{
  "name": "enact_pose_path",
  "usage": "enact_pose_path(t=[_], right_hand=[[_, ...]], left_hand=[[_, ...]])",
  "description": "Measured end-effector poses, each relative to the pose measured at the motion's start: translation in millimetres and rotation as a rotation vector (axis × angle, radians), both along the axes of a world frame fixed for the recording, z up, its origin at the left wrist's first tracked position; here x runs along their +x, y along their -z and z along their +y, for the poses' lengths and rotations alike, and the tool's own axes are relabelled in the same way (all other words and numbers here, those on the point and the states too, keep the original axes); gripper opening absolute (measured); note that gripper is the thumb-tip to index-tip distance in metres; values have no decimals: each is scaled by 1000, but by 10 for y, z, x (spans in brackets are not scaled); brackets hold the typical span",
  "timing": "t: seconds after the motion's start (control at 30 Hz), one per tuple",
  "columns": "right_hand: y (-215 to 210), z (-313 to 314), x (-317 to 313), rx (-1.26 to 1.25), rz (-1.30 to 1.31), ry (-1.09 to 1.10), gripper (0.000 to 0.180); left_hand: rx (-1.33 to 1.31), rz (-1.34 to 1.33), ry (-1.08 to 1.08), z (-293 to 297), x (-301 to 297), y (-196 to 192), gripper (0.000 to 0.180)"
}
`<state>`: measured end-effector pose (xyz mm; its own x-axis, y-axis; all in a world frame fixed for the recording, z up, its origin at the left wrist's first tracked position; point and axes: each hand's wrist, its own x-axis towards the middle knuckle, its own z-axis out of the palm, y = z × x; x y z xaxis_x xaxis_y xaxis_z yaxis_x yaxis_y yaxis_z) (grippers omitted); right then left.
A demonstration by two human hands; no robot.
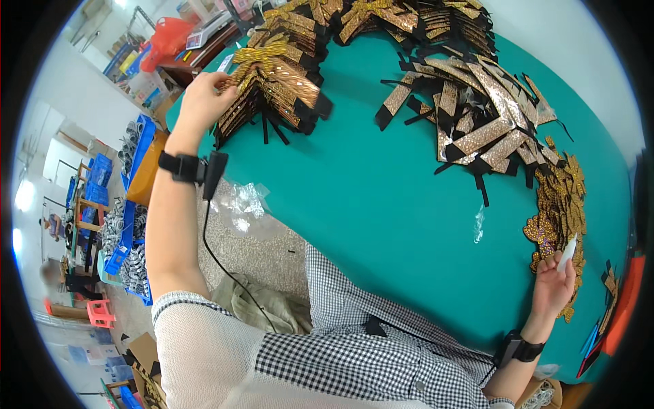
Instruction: The recorder is gluing butterfly-shaped sequin decorations onto shoe components.
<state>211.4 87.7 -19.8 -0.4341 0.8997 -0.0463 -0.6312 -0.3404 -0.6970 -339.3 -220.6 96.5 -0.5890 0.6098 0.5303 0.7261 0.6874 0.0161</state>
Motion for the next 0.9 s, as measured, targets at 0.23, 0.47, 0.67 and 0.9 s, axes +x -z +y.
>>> enact_pose_path(t=[0.23,0.47,0.67,0.9], right_hand=[[36,14,23,-13,6,6,19],[36,1,8,-11,-23,26,18],[-22,-21,-10,-26,-7,24,18],[-39,-45,-27,-21,39,-18,18]], left_hand=[[-95,-185,-99,-69,-1019,285,29],[-98,-274,-186,-20,-974,466,32],[-90,-295,-161,-39,-1005,466,38],[-79,-238,-168,-79,-949,449,36]])
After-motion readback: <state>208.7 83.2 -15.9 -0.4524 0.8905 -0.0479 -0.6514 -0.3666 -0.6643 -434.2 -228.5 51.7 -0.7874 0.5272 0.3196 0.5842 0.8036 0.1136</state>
